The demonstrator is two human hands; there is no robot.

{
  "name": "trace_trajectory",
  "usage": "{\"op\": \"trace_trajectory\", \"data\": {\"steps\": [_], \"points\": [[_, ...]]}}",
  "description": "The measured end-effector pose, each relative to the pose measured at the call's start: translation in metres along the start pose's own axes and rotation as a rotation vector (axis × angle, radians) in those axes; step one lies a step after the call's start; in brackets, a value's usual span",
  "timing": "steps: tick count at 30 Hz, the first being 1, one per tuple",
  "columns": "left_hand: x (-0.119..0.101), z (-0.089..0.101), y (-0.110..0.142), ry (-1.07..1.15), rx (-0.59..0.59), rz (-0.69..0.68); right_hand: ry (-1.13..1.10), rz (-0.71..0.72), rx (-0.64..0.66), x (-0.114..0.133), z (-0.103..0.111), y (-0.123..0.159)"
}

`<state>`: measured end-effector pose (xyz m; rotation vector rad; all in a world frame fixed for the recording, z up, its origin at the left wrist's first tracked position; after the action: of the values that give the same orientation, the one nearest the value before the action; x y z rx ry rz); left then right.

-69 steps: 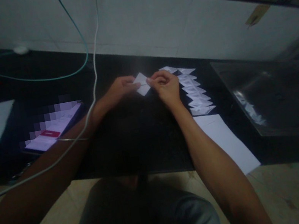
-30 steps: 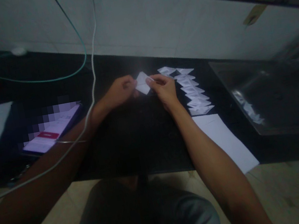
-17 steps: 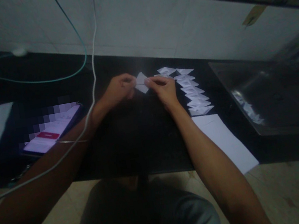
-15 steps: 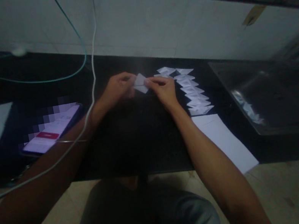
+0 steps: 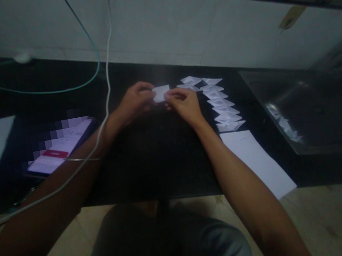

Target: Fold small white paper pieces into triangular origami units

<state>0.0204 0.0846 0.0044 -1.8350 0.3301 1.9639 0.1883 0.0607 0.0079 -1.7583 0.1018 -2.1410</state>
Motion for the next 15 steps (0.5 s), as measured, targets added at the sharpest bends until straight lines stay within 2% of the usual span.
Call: {"op": "trace_trajectory", "data": {"steps": [11, 15], "points": [[-0.013, -0.003, 0.004, -0.059, 0.025, -0.082, 0.033, 0.003, -0.055, -0.018, 0.015, -0.007], [-0.017, -0.003, 0.006, -0.062, 0.028, -0.09, -0.056, -0.008, -0.023, -0.019, 0.01, -0.006]]}}
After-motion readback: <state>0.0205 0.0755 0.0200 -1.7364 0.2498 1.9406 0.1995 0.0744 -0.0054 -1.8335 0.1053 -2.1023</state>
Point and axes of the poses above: each hand's wrist, its own y-axis away from the middle knuckle, its own z-axis out of the back of the hand, x = y × z, the point moved 8 cm from there along -y, towards the middle knuckle, and after that the axes turned 11 degrees about x, right-handed, at the moved point
